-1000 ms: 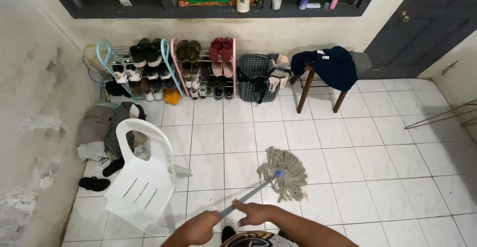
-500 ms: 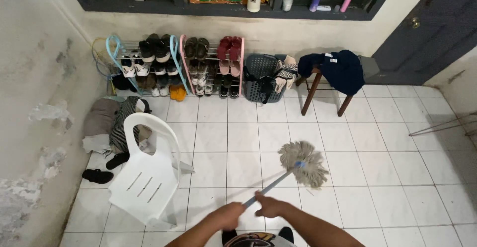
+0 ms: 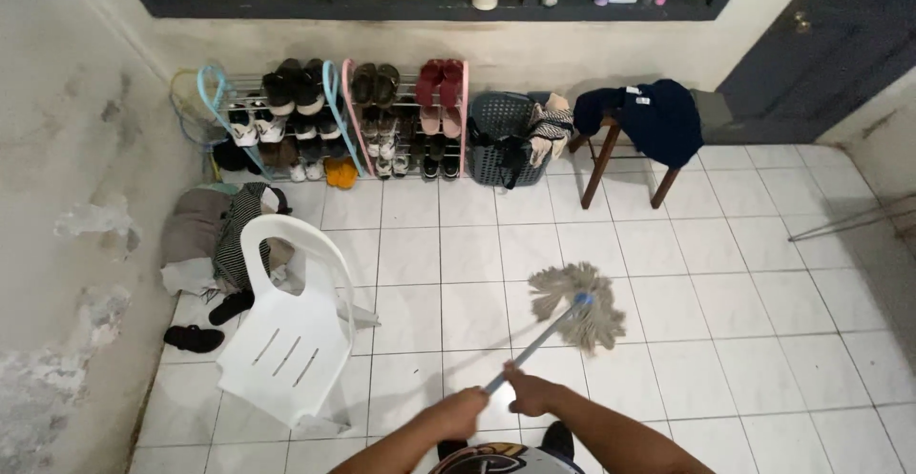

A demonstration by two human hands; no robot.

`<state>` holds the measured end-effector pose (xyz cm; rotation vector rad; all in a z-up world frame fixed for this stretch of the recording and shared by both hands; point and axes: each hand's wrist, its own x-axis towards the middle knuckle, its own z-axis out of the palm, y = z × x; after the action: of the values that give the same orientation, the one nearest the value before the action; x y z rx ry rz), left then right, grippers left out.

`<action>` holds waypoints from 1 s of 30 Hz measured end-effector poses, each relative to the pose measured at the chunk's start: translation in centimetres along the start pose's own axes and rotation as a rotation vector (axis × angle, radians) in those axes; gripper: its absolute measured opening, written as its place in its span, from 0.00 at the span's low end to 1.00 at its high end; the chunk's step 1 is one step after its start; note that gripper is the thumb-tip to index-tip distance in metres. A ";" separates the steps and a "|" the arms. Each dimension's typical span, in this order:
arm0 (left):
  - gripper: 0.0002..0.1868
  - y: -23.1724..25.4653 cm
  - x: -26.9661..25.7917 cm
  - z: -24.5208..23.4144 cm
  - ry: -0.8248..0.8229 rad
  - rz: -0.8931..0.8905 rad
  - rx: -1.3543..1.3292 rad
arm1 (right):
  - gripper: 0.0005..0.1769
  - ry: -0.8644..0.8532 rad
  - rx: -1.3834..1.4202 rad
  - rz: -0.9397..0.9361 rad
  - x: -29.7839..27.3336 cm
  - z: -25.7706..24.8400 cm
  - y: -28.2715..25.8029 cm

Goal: The person mops a tiled floor using a string mop, moving back and forth across the room and around furniture. The person navigates around a white plastic chair, a shoe rack, and a wooden table while cleaning the floor surface.

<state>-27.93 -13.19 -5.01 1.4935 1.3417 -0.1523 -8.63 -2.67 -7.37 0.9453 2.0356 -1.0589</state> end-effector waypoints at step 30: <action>0.20 9.2 6.2 -4.8 -0.051 0.209 0.238 | 0.54 0.123 0.248 0.009 -0.5 -0.7 14.6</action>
<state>-21.11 -3.82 -1.76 1.8078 1.1484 -0.2202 3.48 3.86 -12.43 1.1697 2.0264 -1.2988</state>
